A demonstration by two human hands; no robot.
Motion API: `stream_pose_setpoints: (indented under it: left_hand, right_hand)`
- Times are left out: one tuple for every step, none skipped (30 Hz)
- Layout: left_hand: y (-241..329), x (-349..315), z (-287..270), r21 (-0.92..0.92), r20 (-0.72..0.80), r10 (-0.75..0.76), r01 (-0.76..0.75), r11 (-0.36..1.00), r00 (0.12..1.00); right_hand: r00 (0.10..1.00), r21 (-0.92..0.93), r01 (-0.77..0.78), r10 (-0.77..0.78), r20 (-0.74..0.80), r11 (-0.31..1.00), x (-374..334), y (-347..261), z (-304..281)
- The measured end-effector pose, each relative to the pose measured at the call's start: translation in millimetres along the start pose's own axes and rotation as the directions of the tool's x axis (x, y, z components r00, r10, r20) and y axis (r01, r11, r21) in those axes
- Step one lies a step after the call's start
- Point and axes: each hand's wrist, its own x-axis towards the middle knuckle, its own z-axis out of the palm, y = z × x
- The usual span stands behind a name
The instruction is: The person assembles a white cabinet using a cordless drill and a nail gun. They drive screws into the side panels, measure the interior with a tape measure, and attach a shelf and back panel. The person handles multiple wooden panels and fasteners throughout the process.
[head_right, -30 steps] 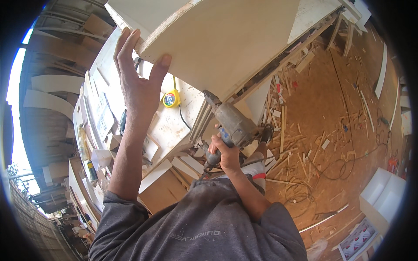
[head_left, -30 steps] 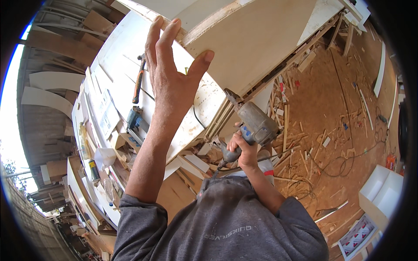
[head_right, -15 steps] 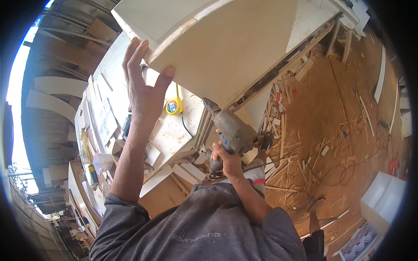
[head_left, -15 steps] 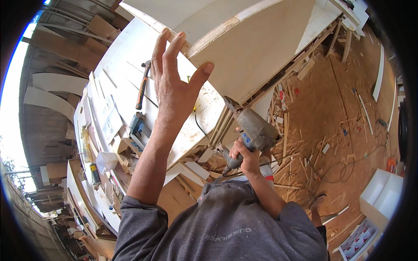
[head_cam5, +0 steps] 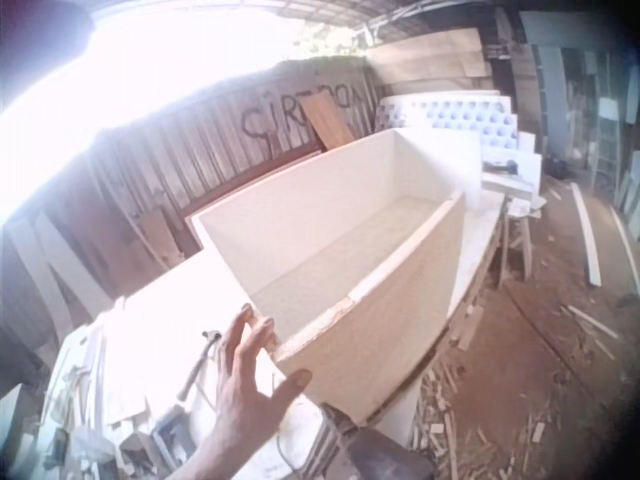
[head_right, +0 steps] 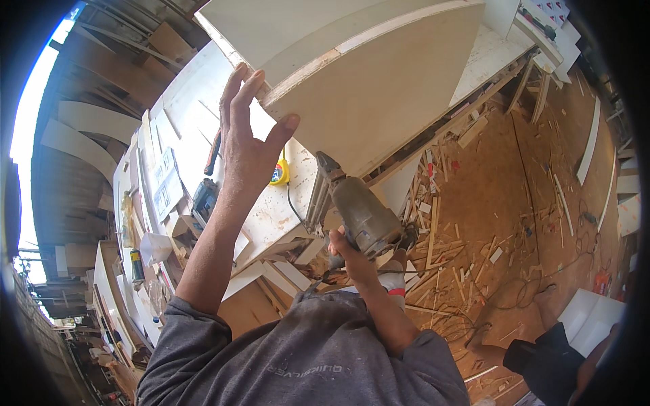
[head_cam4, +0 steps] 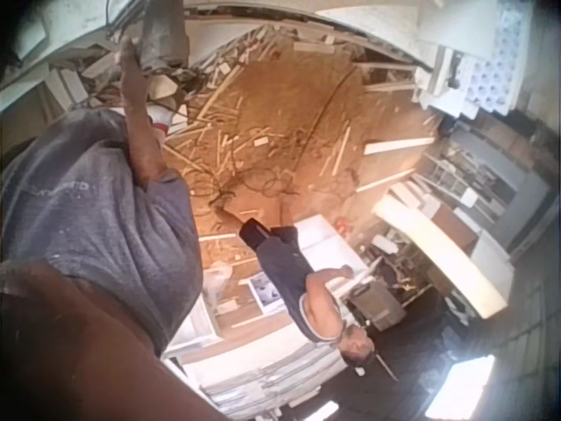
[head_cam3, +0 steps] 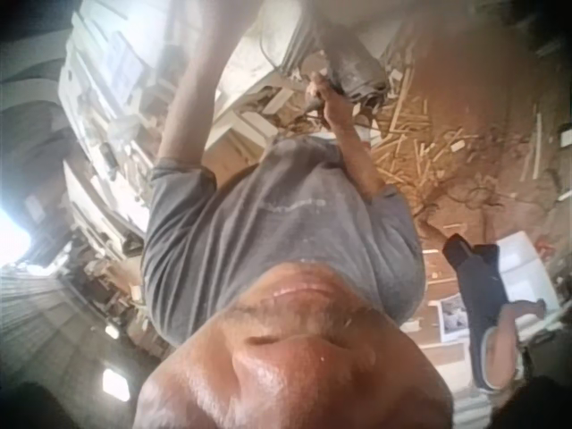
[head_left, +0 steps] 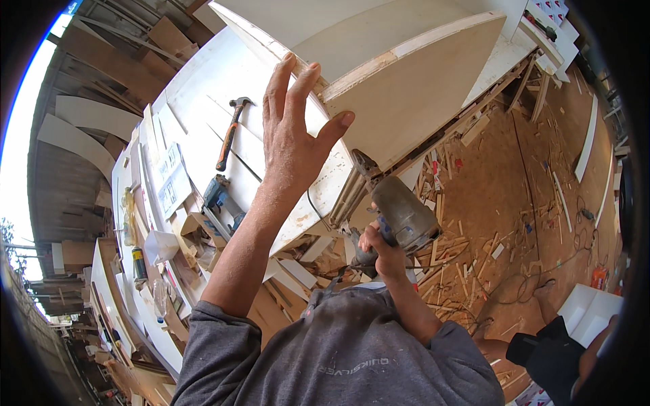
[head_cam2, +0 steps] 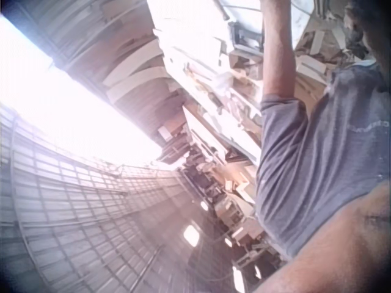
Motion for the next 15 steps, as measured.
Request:
stream_pose_setpoints:
  left_hand:
    - [-0.5,-0.2,0.4,0.002,-0.002,0.001,-0.001,1.000,1.000]
    - [-0.8,-0.4,0.6,0.004,-0.004,0.006,-0.006,1.000,1.000]
    - [-1.1,-0.6,0.9,0.005,-0.006,0.012,-0.012,1.000,1.000]
    - [-1.1,-0.6,1.2,0.007,-0.009,0.018,-0.018,1.000,1.000]
    - [-1.0,-0.8,1.5,0.002,-0.007,0.015,-0.015,1.000,1.000]
    - [-0.3,-0.7,1.4,-0.004,-0.006,0.012,-0.012,1.000,1.000]
    - [0.1,-0.5,1.6,-0.009,-0.005,0.008,-0.008,1.000,1.000]
    - [0.2,-0.6,1.8,-0.007,-0.006,0.005,-0.005,1.000,1.000]
    - [-0.2,-0.8,1.6,-0.005,-0.007,0.001,-0.001,1.000,1.000]
    - [-0.5,-1.4,1.8,-0.003,-0.008,-0.002,0.002,1.000,1.000]
    - [-0.1,-0.6,1.6,-0.007,-0.004,-0.006,0.006,1.000,1.000]
    - [0.4,-0.8,1.2,-0.010,0.001,-0.010,0.010,1.000,1.000]
    - [0.8,-0.5,0.9,-0.014,0.006,-0.014,0.014,1.000,1.000]
    - [1.0,-0.3,0.6,-0.018,0.005,-0.009,0.009,1.000,1.000]
    - [1.8,-0.3,0.9,-0.024,0.004,-0.004,0.004,1.000,1.000]
  right_hand:
    - [1.000,0.007,0.003,-0.003,0.000,1.000,0.8,0.2,-0.4]
    - [1.000,0.020,-0.004,0.004,-0.006,1.000,1.2,0.6,-0.4]
    - [1.000,0.033,-0.010,0.010,-0.012,0.999,1.6,1.0,-0.4]
    - [1.000,0.047,-0.015,0.016,-0.018,0.999,2.1,1.2,-0.4]
    - [1.000,0.020,0.002,-0.002,-0.015,1.000,2.4,-0.3,0.5]
    - [1.000,-0.006,0.019,-0.019,-0.011,1.000,2.5,-3.8,2.0]
    - [0.999,-0.033,0.037,-0.037,-0.007,0.999,3.2,-5.6,2.7]
    - [1.000,-0.014,0.011,-0.011,0.006,1.000,4.2,-5.0,0.9]
    - [1.000,0.004,-0.014,0.014,0.020,1.000,5.5,-3.1,-2.2]
    - [0.999,0.022,-0.040,0.039,0.034,0.999,6.1,-0.5,-5.4]
    - [0.999,0.032,-0.031,0.030,0.029,0.999,6.6,3.7,-7.7]
    - [0.999,0.043,-0.021,0.020,0.025,0.999,5.7,8.6,-9.7]
    - [1.000,0.053,-0.012,0.011,0.020,0.999,5.2,12.0,-11.6]
    - [1.000,0.032,-0.007,0.006,0.017,0.999,5.9,12.0,-11.0]
    - [1.000,0.010,-0.001,0.001,0.013,1.000,6.3,11.9,-10.3]
